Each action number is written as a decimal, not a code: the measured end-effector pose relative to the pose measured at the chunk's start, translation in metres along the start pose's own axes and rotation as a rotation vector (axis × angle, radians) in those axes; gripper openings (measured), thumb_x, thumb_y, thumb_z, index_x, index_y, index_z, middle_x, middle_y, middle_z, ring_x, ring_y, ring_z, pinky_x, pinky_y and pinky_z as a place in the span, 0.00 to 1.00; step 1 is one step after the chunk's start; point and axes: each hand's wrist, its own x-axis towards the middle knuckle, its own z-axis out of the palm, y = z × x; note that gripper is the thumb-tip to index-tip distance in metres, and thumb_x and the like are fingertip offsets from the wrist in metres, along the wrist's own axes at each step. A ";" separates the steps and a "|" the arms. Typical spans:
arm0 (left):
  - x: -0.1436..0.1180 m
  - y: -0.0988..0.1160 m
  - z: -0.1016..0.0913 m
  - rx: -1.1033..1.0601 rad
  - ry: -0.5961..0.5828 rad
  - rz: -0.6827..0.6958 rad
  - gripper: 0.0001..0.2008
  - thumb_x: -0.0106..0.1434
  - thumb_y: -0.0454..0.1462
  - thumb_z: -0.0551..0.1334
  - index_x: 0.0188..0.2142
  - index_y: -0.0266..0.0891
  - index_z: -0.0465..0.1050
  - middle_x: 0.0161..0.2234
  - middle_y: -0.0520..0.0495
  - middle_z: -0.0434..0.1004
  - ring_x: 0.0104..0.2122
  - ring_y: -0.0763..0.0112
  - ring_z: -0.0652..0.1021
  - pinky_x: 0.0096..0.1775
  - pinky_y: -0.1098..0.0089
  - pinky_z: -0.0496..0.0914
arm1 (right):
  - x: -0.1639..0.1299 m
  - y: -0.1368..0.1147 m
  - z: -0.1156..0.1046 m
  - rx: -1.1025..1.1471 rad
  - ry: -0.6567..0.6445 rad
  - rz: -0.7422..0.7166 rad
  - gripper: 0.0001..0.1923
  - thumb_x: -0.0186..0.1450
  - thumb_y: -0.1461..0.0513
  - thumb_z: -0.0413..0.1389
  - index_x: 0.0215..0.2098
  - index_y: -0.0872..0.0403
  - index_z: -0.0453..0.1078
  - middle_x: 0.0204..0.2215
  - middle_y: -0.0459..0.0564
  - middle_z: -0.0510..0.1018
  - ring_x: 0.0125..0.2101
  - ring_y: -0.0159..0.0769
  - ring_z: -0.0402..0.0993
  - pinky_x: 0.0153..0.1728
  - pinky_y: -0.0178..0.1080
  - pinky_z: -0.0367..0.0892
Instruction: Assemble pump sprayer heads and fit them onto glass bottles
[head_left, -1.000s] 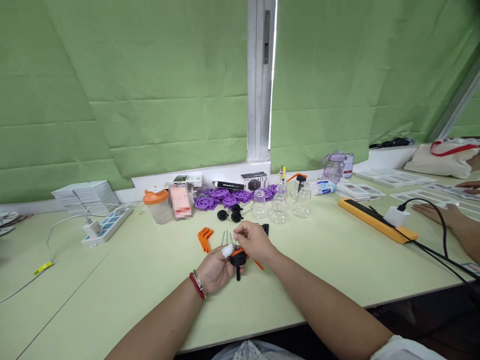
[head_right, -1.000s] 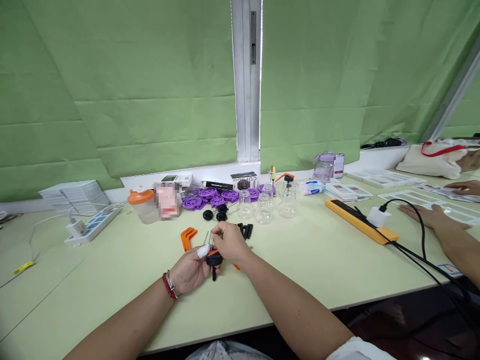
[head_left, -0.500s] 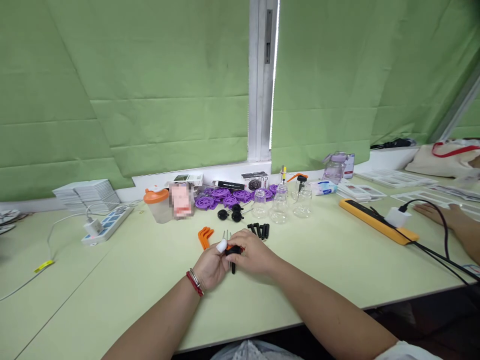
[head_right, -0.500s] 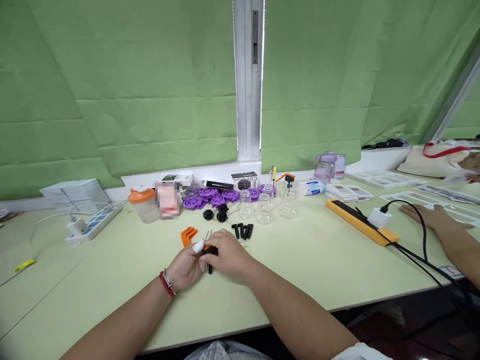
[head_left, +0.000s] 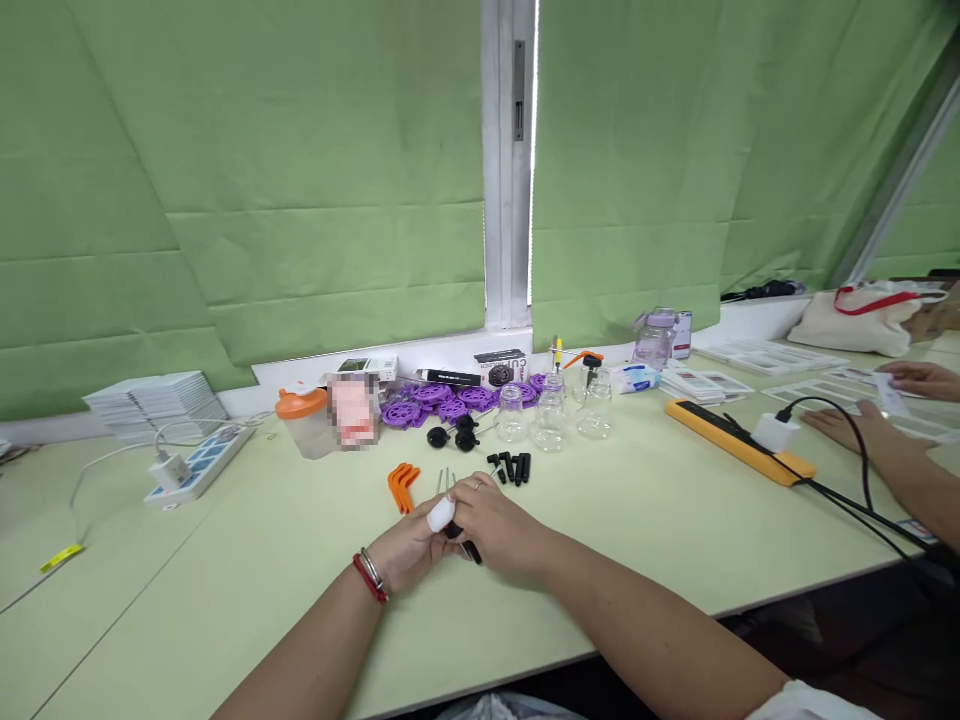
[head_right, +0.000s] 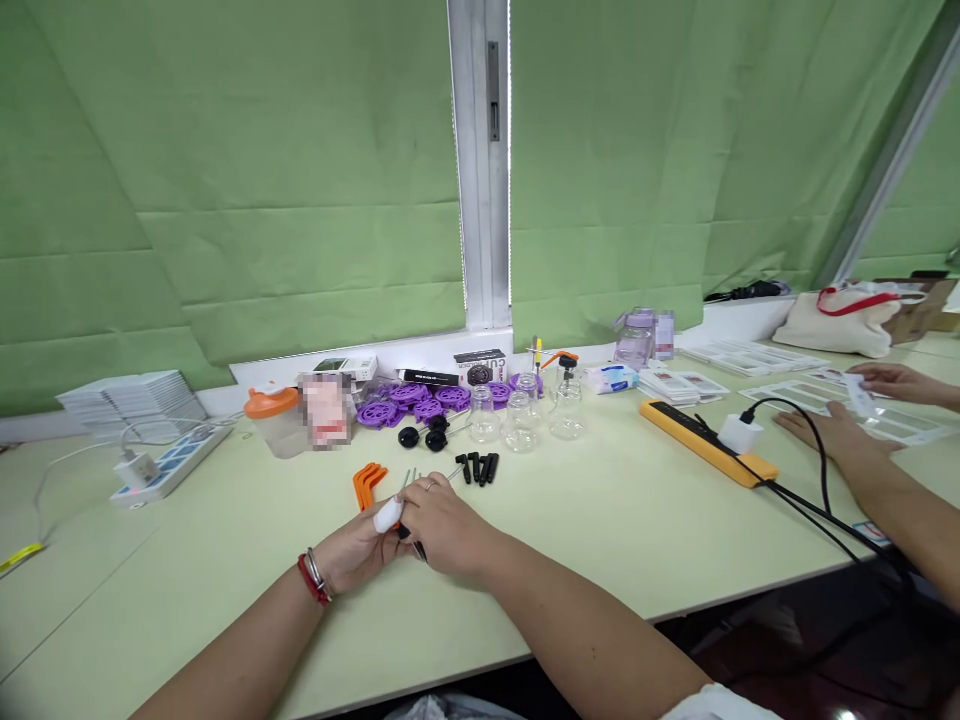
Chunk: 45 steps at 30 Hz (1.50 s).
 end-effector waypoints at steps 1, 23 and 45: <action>-0.003 0.003 0.002 0.039 -0.018 0.005 0.14 0.58 0.46 0.61 0.38 0.38 0.73 0.31 0.44 0.71 0.32 0.66 0.71 0.36 0.65 0.66 | -0.001 0.000 -0.001 0.006 -0.013 -0.019 0.06 0.59 0.68 0.55 0.35 0.57 0.70 0.40 0.55 0.72 0.42 0.40 0.63 0.48 0.44 0.55; 0.002 0.002 0.004 0.188 0.057 0.175 0.22 0.44 0.25 0.66 0.40 0.43 0.72 0.44 0.45 0.72 0.43 0.61 0.71 0.42 0.64 0.65 | -0.001 -0.009 0.009 0.096 0.024 0.024 0.22 0.60 0.72 0.48 0.51 0.53 0.61 0.50 0.54 0.68 0.52 0.40 0.59 0.53 0.47 0.49; 0.008 0.016 -0.034 0.174 0.411 0.193 0.23 0.47 0.32 0.67 0.43 0.40 0.65 0.33 0.53 0.68 0.27 0.79 0.67 0.27 0.75 0.61 | 0.011 0.076 -0.014 0.005 -0.062 0.951 0.04 0.58 0.62 0.56 0.29 0.55 0.72 0.30 0.52 0.77 0.32 0.40 0.73 0.28 0.36 0.62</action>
